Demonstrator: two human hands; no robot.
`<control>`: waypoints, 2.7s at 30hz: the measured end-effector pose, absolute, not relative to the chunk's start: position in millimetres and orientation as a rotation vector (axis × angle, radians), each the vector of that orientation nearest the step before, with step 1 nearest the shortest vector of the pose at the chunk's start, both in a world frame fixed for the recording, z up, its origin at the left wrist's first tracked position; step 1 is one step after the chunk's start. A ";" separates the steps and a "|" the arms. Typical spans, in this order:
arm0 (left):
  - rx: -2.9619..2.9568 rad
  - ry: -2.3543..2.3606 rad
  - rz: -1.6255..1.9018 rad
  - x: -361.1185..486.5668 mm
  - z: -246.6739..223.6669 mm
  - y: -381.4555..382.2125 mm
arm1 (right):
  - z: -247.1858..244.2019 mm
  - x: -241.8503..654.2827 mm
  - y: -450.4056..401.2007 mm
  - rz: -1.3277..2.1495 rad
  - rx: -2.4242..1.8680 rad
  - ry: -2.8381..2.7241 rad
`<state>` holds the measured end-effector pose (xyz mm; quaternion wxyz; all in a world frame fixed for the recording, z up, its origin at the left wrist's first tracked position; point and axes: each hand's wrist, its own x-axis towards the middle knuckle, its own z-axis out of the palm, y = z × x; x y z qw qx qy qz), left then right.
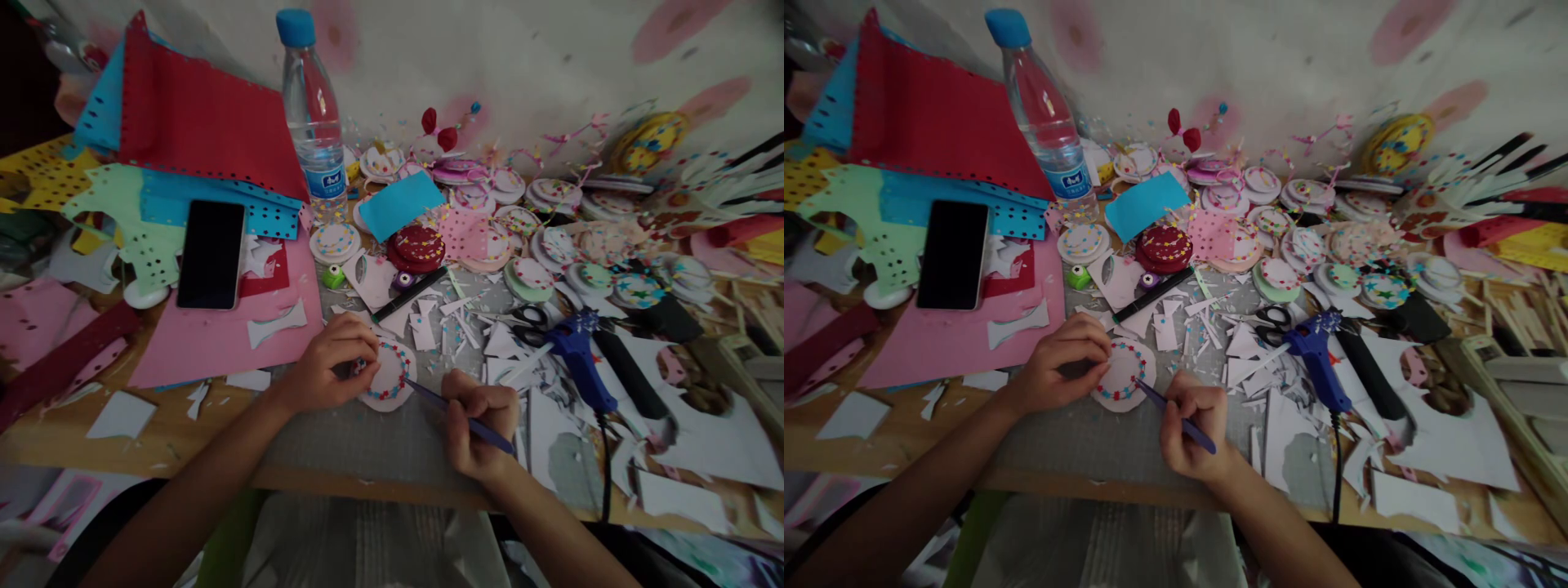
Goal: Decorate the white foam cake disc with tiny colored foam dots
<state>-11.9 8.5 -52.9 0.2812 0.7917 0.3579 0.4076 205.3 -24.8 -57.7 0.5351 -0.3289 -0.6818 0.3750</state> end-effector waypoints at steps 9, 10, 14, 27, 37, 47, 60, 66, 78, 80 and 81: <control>2.124 0.950 1.106 -11.6 -53.1 8.9 | -54.4 205.4 -24.3 0.896 -0.782 -1.592; 2.123 0.949 1.110 -11.5 -52.9 8.9 | -54.3 205.7 -24.4 0.901 -0.788 -1.589; 2.120 0.957 1.112 -10.9 -52.9 9.0 | -56.3 206.9 -24.5 0.913 -0.805 -1.585; 2.133 1.002 1.088 -12.4 -51.8 8.8 | -56.5 205.7 -26.3 0.903 -0.807 -1.566; 2.100 0.999 1.114 -12.7 -48.4 7.0 | -59.4 208.1 -19.4 0.673 -0.936 -1.432; 2.081 1.004 1.083 -22.7 -49.0 6.5 | -32.3 213.2 -7.1 0.864 -1.066 -1.772; 2.597 1.156 1.209 -15.7 -46.9 -1.8 | -13.4 178.3 15.2 0.706 -1.200 -2.419; 2.638 1.283 1.235 -14.5 -45.5 -5.6 | -4.8 174.2 14.1 0.573 -1.280 -2.514; 2.610 1.296 1.317 -6.3 -50.1 -7.3 | 6.6 172.7 17.2 0.579 -1.274 -2.622; 2.594 1.305 1.327 -4.9 -50.9 -7.9 | 7.4 173.4 17.2 0.592 -1.270 -2.623; 2.585 1.306 1.331 -4.3 -51.2 -8.2 | 7.8 173.5 17.2 0.596 -1.273 -2.626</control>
